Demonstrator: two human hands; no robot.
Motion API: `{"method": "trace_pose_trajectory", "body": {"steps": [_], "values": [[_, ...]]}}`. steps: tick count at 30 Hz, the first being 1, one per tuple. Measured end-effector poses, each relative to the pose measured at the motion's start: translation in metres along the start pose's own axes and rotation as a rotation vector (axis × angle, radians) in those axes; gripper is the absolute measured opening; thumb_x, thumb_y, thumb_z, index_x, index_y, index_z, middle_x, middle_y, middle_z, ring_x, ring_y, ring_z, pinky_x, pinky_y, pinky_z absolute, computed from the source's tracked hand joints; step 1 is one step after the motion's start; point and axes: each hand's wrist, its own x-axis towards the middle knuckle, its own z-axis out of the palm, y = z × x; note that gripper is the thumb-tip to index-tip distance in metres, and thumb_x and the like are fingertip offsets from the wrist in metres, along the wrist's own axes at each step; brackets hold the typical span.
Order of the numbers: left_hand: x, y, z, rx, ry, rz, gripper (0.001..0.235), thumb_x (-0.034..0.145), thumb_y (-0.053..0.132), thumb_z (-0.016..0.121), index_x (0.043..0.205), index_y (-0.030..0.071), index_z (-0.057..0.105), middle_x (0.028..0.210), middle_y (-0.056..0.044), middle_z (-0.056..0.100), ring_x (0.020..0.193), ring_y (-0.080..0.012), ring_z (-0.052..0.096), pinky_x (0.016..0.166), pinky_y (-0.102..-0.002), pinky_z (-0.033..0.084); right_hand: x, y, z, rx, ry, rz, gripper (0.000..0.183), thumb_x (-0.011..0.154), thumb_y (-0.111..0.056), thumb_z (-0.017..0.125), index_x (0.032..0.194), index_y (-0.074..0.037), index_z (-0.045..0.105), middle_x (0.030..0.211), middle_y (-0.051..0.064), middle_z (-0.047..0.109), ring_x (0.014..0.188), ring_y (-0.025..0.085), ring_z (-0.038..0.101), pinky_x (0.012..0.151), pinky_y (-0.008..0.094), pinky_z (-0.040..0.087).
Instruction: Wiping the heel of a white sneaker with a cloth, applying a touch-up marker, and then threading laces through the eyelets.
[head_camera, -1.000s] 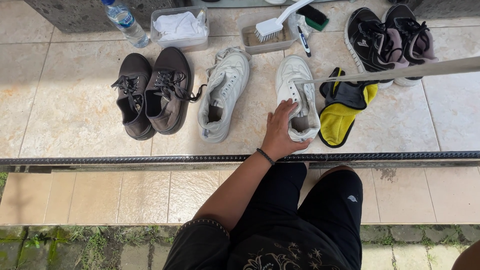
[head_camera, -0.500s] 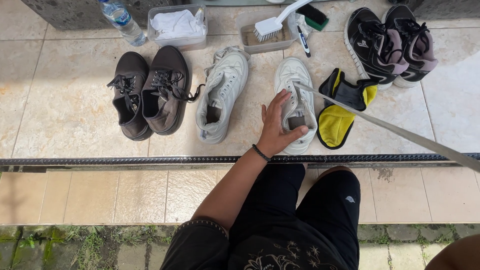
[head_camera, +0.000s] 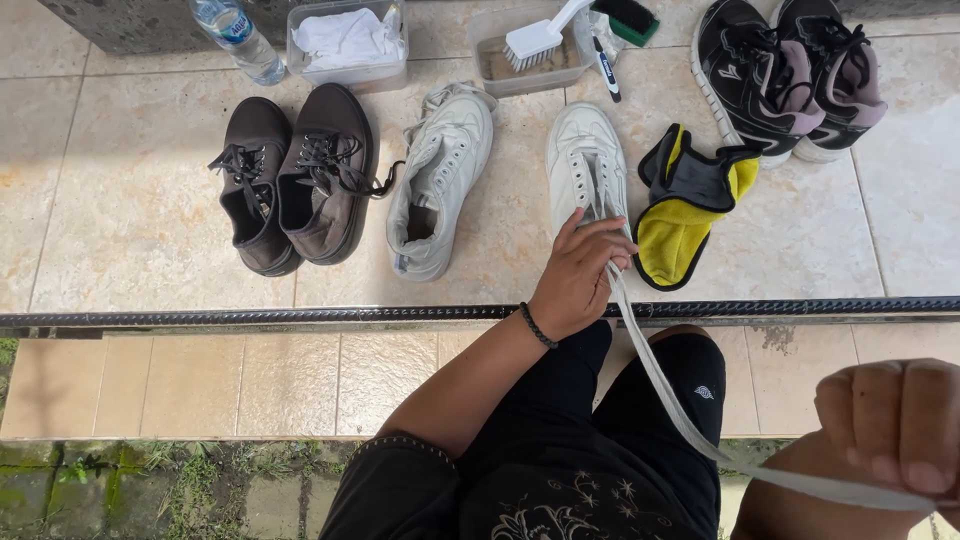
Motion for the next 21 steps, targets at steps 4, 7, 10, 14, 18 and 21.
{"method": "trace_pose_trajectory", "body": {"steps": [4,7,10,14,18,21], "values": [[-0.007,0.009,-0.007,-0.059,0.025,0.0,0.018,0.088,-0.009,0.053,0.094,0.008,0.054,0.112,-0.004,0.068,0.134,-0.0269,0.054,0.126,-0.049,0.029,0.042,0.072,-0.052,-0.432,0.098,0.315,0.01,0.098,-0.007,0.068,0.106,-0.01,0.064,0.11,0.007,0.071,0.097,0.015,0.074,0.087,0.027,0.063],[-0.013,0.001,0.001,-0.129,0.121,-0.011,0.011,0.099,0.006,0.046,0.096,0.011,0.056,0.121,-0.005,0.066,0.136,-0.0346,0.052,0.123,-0.053,0.031,0.039,0.135,-0.089,-0.624,0.287,0.448,0.009,0.104,0.003,0.054,0.112,0.0,0.057,0.095,0.01,0.063,0.081,0.014,0.062,0.072,0.025,0.051],[-0.016,0.004,0.0,-0.183,0.225,-0.045,0.024,0.111,0.022,0.04,0.098,0.014,0.057,0.136,-0.008,0.059,0.14,-0.0451,0.045,0.121,-0.062,0.029,0.034,0.175,-0.103,-0.88,0.239,0.492,0.016,0.098,0.003,0.06,0.114,0.003,0.057,0.078,0.01,0.057,0.066,0.01,0.052,0.058,0.021,0.041],[-0.023,0.01,0.005,-0.176,0.24,-0.06,0.023,0.111,0.02,0.041,0.099,0.013,0.06,0.139,-0.009,0.058,0.14,-0.0407,0.049,0.122,-0.059,0.029,0.038,0.21,-0.109,-1.123,0.22,0.533,0.046,0.081,-0.002,0.083,0.118,-0.006,0.057,0.079,0.002,0.051,0.068,0.008,0.043,0.061,0.022,0.038],[-0.037,-0.004,0.018,-0.161,0.221,-0.03,0.025,0.11,0.024,0.044,0.094,0.013,0.059,0.128,-0.007,0.064,0.135,-0.0382,0.054,0.122,-0.055,0.031,0.038,0.222,-0.119,-1.176,0.373,0.532,0.026,0.088,-0.005,0.075,0.109,-0.009,0.06,0.075,-0.002,0.047,0.066,0.006,0.045,0.055,0.021,0.037],[-0.049,-0.028,0.023,0.012,0.158,0.093,0.019,0.107,0.028,0.048,0.1,0.015,0.061,0.143,-0.007,0.058,0.137,-0.0334,0.055,0.123,-0.054,0.033,0.035,0.227,-0.123,-1.17,0.395,0.499,0.022,0.089,-0.004,0.076,0.106,-0.008,0.061,0.074,-0.002,0.048,0.066,0.005,0.049,0.054,0.021,0.037]]}}
